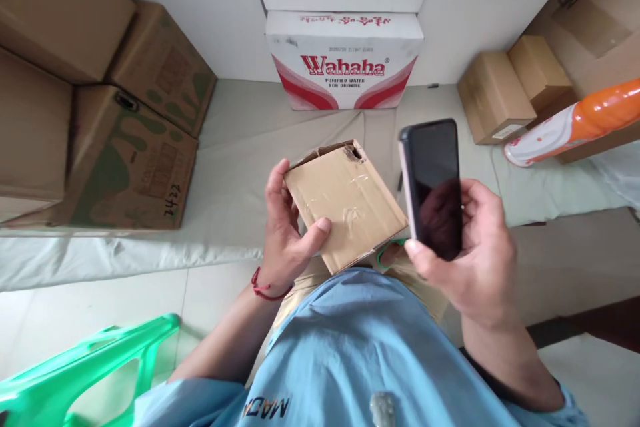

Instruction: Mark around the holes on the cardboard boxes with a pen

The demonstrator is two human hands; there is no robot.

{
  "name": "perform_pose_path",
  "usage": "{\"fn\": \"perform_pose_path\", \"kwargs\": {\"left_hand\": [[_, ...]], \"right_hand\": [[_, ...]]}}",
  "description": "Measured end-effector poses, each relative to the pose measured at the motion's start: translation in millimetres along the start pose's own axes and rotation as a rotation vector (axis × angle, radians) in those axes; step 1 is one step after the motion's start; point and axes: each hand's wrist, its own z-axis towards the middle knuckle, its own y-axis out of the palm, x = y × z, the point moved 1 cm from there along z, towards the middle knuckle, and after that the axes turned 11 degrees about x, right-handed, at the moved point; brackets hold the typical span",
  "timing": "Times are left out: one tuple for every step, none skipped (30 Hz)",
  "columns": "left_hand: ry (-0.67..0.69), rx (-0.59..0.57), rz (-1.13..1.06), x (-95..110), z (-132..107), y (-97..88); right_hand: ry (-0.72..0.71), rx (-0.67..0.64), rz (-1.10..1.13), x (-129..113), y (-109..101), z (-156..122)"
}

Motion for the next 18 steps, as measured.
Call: {"fn": "perform_pose_path", "kwargs": {"left_hand": [[-0.001,0.007,-0.002,0,0,0.6],[-0.002,0.011,-0.004,0,0,1.2],[-0.004,0.014,-0.007,0,-1,1.7],[-0.007,0.016,-0.010,0,-1,2.1],[-0.010,0.015,-0.011,0,-1,2.3],[-0.011,0.014,-0.013,0,-1,2.3],[-0.009,0.013,-0.013,0,0,2.2],[-0.004,0.010,-0.013,0,0,2.0],[0.001,0.006,-0.013,0,0,1.8],[0.001,0.001,-0.012,0,0,1.7],[-0.002,-0.003,-0.011,-1,1,1.6],[-0.009,-0.007,-0.011,-1,1,1.7],[-0.015,-0.009,-0.012,0,2,1.9],[-0.017,-0.009,-0.014,0,2,2.2],[-0.016,-0.008,-0.017,0,2,2.5],[-0.012,-0.006,-0.021,1,2,2.7],[-0.011,-0.006,-0.025,1,2,2.9],[-0.012,-0.008,-0.029,1,3,3.0]], "right_hand": [[-0.061,0.015,-0.036,-19,5,-5],[-0.117,0.009,-0.063,-34,10,-9],[-0.169,0.000,-0.081,-46,16,-13],[-0.215,-0.003,-0.093,-54,21,-17],[-0.254,-0.002,-0.100,-58,26,-20],[-0.285,0.008,-0.104,-61,31,-22],[-0.307,0.027,-0.111,-61,34,-24],[-0.320,0.047,-0.118,-61,37,-25],[-0.326,0.061,-0.126,-60,39,-26],[-0.328,0.067,-0.134,-59,40,-27],[-0.331,0.067,-0.142,-59,41,-27],[-0.334,0.067,-0.150,-58,41,-28],[-0.340,0.066,-0.155,-58,40,-28],[-0.346,0.064,-0.157,-58,40,-28],[-0.352,0.063,-0.156,-58,40,-28],[-0.357,0.063,-0.154,-58,40,-27],[-0.361,0.063,-0.152,-57,40,-27],[-0.363,0.062,-0.150,-57,40,-27]]}}
